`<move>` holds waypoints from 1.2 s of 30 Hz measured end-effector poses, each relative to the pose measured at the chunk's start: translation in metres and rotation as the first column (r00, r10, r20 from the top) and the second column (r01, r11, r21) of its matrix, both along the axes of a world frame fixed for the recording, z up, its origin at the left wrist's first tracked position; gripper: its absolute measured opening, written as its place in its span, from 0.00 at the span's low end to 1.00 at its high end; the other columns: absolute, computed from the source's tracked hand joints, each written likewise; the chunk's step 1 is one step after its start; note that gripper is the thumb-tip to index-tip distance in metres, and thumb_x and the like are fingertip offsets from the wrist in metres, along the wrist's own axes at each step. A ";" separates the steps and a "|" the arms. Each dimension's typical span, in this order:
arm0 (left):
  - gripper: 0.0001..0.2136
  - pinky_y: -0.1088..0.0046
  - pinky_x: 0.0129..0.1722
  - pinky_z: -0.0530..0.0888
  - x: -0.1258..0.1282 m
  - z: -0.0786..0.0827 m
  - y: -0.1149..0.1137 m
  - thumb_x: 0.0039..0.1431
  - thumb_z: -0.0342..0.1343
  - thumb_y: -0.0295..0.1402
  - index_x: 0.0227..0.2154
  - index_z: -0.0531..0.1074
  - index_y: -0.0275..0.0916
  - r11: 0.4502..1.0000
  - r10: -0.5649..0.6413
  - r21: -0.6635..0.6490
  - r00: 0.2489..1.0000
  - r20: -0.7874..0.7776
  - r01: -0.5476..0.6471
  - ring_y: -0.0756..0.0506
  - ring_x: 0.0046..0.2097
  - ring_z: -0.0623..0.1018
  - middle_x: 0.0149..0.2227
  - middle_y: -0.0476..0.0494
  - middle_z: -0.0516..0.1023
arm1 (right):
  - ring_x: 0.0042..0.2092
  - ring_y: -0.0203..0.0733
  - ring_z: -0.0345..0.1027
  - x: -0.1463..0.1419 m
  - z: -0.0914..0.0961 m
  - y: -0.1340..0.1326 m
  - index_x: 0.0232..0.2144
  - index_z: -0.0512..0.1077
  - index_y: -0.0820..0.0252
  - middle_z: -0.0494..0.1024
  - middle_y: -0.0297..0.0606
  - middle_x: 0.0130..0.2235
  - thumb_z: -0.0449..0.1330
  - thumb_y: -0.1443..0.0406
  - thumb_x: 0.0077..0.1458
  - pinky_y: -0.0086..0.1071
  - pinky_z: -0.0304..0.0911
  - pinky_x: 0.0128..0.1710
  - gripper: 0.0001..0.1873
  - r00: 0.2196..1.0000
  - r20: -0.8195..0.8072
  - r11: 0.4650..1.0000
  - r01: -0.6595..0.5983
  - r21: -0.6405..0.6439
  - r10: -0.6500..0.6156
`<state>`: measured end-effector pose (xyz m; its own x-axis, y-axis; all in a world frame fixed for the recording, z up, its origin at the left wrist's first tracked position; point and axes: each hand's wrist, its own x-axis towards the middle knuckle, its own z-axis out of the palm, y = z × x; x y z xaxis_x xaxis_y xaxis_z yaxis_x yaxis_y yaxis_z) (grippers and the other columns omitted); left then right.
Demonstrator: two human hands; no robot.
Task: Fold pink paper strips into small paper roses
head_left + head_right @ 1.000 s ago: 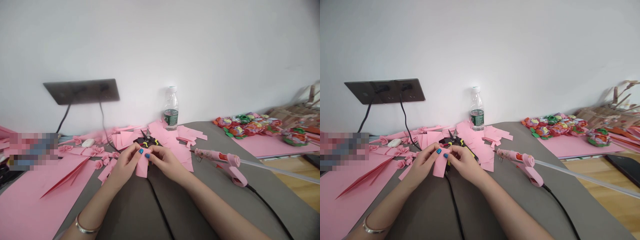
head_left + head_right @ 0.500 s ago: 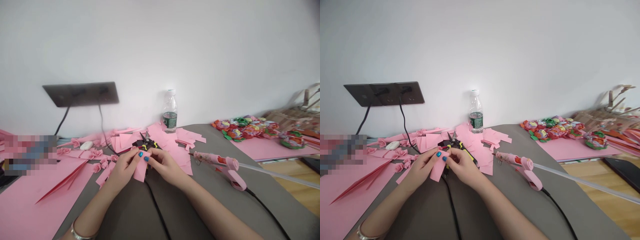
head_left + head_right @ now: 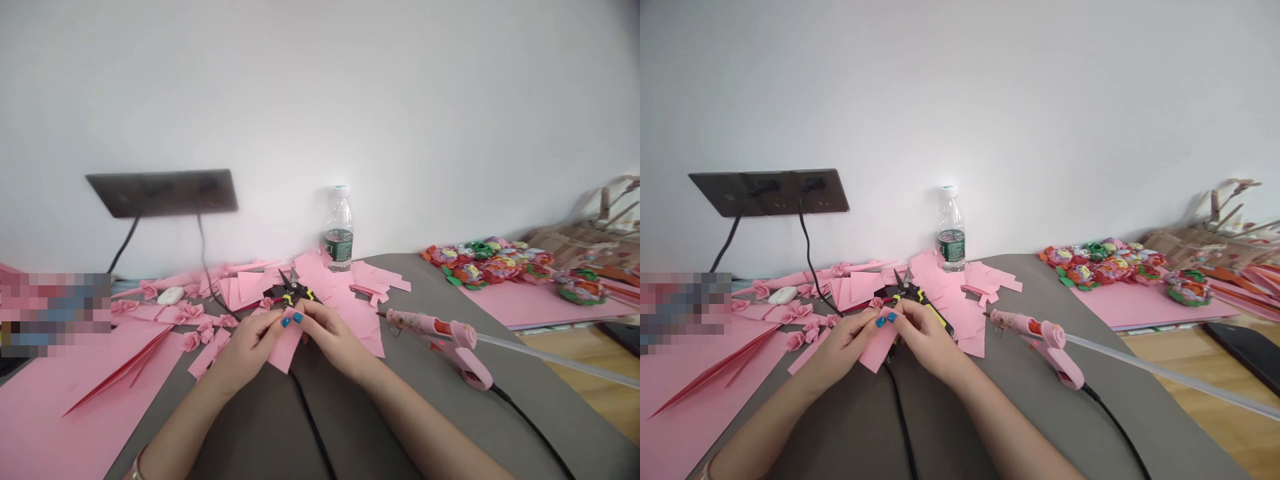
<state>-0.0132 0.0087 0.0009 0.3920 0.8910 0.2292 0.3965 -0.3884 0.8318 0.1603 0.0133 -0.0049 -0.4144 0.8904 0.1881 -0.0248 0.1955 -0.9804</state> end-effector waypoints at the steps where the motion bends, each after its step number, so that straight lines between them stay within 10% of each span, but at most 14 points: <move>1: 0.17 0.72 0.30 0.65 0.000 0.000 -0.001 0.66 0.46 0.41 0.26 0.70 0.38 1.000 -0.021 -0.014 1.000 -0.012 0.021 0.47 0.30 0.67 0.25 0.48 0.70 | 0.29 0.36 0.51 0.000 0.000 0.000 0.23 0.58 0.58 0.57 0.29 0.25 0.52 0.49 0.62 0.30 0.50 0.30 0.23 1.000 0.014 1.000 -0.003 0.021 0.003; 9: 0.18 0.72 0.25 0.54 -0.002 -0.002 -0.001 0.66 0.45 0.41 0.21 0.51 0.41 0.998 -0.047 -0.051 0.998 -0.032 0.045 0.50 0.26 0.55 0.23 0.54 0.51 | 0.30 0.37 0.50 -0.001 -0.005 0.001 0.23 0.57 0.57 0.57 0.30 0.26 0.49 0.52 0.64 0.31 0.49 0.31 0.21 0.990 0.004 0.978 0.137 0.159 -0.139; 36: 0.16 0.72 0.26 0.52 -0.006 -0.004 0.001 0.66 0.43 0.38 0.23 0.50 0.42 0.996 0.042 -0.077 0.996 0.084 -0.036 0.50 0.27 0.53 0.24 0.54 0.49 | 0.26 0.34 0.52 0.000 -0.001 0.006 0.24 0.62 0.58 0.60 0.29 0.25 0.57 0.48 0.56 0.28 0.50 0.26 0.21 0.968 -0.130 0.977 0.213 -0.018 -0.214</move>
